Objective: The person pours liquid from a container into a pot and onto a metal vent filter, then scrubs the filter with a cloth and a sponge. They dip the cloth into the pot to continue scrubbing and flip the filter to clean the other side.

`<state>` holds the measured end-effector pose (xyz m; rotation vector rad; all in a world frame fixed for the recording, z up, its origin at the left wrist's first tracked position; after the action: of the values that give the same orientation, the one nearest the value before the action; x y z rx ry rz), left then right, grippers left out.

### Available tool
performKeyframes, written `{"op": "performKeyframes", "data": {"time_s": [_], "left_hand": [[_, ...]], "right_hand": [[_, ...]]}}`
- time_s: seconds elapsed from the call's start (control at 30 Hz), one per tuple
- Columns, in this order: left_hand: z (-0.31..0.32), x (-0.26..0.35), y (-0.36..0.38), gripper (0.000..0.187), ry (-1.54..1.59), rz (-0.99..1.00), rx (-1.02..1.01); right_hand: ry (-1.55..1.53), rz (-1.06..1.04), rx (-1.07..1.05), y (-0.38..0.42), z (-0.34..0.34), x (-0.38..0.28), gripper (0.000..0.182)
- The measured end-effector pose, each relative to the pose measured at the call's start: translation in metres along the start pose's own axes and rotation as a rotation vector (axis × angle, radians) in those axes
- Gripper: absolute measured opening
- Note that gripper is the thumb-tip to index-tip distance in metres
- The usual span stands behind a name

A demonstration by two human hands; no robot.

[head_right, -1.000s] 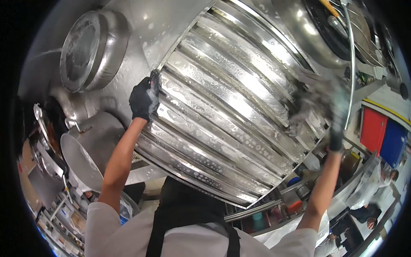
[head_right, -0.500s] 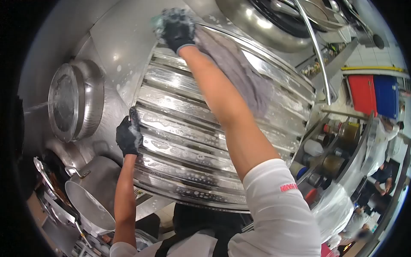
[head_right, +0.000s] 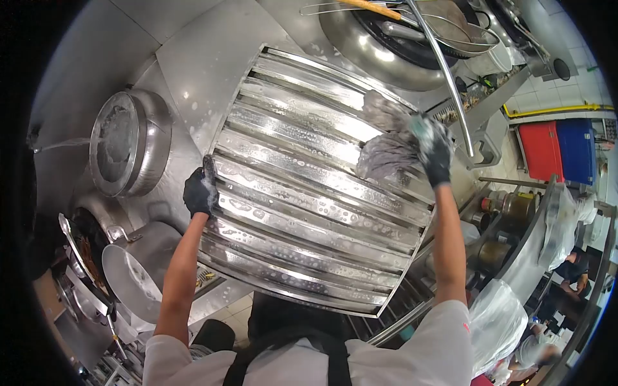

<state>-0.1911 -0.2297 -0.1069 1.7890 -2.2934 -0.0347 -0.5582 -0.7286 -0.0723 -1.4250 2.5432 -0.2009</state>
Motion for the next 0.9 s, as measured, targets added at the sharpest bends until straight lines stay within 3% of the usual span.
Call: {"op": "performKeyframes", "data": {"time_s": [0.07, 0.23, 0.3, 0.33, 0.4, 0.6, 0.67, 0.73, 0.77, 0.8, 0.83, 0.87, 0.9], "left_hand": [[0.002, 0.001, 0.0, 0.035, -0.009, -0.009, -0.021], [0.012, -0.003, -0.002, 0.031, -0.035, 0.078, 0.07], [0.013, -0.003, -0.002, 0.03, -0.04, 0.148, 0.158], [0.009, 0.0, -0.004, 0.03, -0.013, 0.084, 0.035], [-0.003, 0.007, -0.003, 0.029, -0.01, 0.037, 0.012], [0.008, -0.001, -0.004, 0.028, -0.001, 0.104, 0.107], [0.006, 0.0, -0.003, 0.027, -0.01, 0.11, 0.136], [0.004, 0.001, -0.004, 0.04, 0.017, 0.068, 0.037], [-0.002, 0.004, -0.004, 0.043, 0.025, 0.046, 0.013], [0.008, -0.004, -0.004, 0.043, 0.021, 0.061, 0.016], [0.016, -0.015, -0.005, 0.037, 0.046, 0.148, 0.176], [0.017, -0.01, 0.002, 0.031, 0.084, 0.249, 0.329], [0.009, 0.0, 0.0, 0.039, 0.027, 0.112, 0.1]], "right_hand": [[0.065, -0.182, -0.159, 0.024, -0.011, -0.011, 0.058], [-0.116, -0.122, -0.222, 0.019, 0.026, -0.038, 0.064], [-0.095, -0.148, -0.204, -0.004, 0.042, -0.054, 0.064], [-0.086, -0.164, -0.193, -0.014, 0.05, -0.062, 0.064], [-0.08, -0.187, -0.174, -0.03, 0.058, -0.073, 0.063], [0.056, -0.263, 0.0, -0.066, 0.079, -0.136, 0.062], [0.052, -0.287, 0.069, -0.091, 0.083, -0.166, 0.062], [-0.209, -0.262, 0.003, -0.142, 0.098, -0.2, 0.058], [-0.149, -0.374, 0.156, -0.162, 0.08, -0.244, 0.054], [-0.392, -0.251, 0.015, -0.191, 0.094, -0.261, 0.048], [-0.349, -0.379, 0.145, -0.22, 0.128, -0.274, 0.042], [-0.33, -0.222, 0.145, -0.24, 0.136, -0.288, 0.037], [-0.357, -0.128, 0.11, -0.255, 0.139, -0.306, 0.036]]}}
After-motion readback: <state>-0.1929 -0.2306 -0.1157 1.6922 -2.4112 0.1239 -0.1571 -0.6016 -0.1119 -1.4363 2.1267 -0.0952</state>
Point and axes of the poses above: each hand's wrist, its own y-axis away from the middle knuckle, its own z-axis out of the palm, x = y × z, the point moved 8 cm from there along -y, towards the middle knuckle, and after that the axes turned 3 degrees about -y, right-handed, at the moved point
